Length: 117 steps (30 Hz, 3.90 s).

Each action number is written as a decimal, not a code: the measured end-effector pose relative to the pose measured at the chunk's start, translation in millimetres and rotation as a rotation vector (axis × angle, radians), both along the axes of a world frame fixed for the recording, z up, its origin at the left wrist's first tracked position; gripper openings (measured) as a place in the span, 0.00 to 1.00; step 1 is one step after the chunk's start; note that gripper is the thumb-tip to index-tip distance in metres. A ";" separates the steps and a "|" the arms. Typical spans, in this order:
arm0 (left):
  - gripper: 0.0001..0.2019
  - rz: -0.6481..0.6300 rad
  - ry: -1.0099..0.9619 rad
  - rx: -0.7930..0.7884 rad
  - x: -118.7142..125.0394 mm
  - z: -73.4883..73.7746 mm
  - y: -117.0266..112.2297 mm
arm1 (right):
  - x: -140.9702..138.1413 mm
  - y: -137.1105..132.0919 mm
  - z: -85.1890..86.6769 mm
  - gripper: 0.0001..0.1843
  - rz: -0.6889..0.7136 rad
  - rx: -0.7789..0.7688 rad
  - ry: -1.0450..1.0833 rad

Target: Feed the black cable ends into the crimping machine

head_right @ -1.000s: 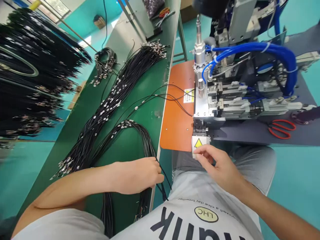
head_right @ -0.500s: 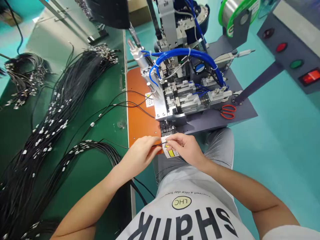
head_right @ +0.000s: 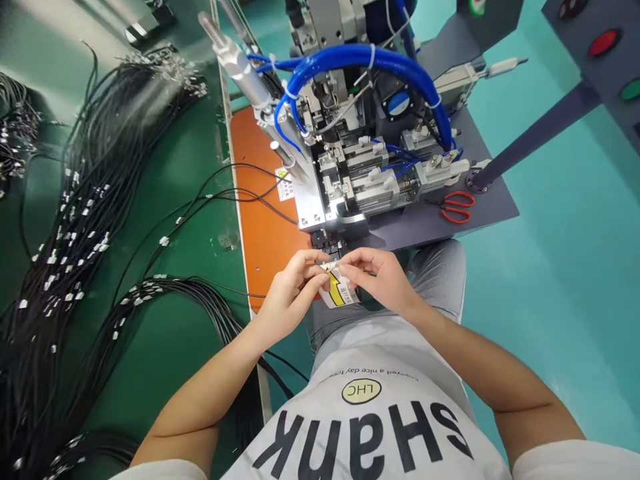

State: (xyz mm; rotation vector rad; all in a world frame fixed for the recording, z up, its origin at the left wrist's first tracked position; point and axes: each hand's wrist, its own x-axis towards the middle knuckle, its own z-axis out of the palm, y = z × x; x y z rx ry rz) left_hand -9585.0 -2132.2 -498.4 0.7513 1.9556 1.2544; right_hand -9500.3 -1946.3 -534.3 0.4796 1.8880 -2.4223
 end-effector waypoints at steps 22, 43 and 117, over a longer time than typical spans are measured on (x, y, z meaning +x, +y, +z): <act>0.08 0.312 -0.197 0.260 -2.5 -6.4 7.8 | -12.3 -11.8 2.5 0.02 0.075 0.414 0.195; 0.09 0.364 -0.466 0.224 -7.5 -24.1 2.8 | -10.0 -25.8 -9.7 0.04 -0.030 0.544 0.232; 0.15 0.007 0.754 -0.089 -48.9 -71.5 -4.3 | -49.3 -20.1 -68.9 0.09 -0.348 0.243 -0.045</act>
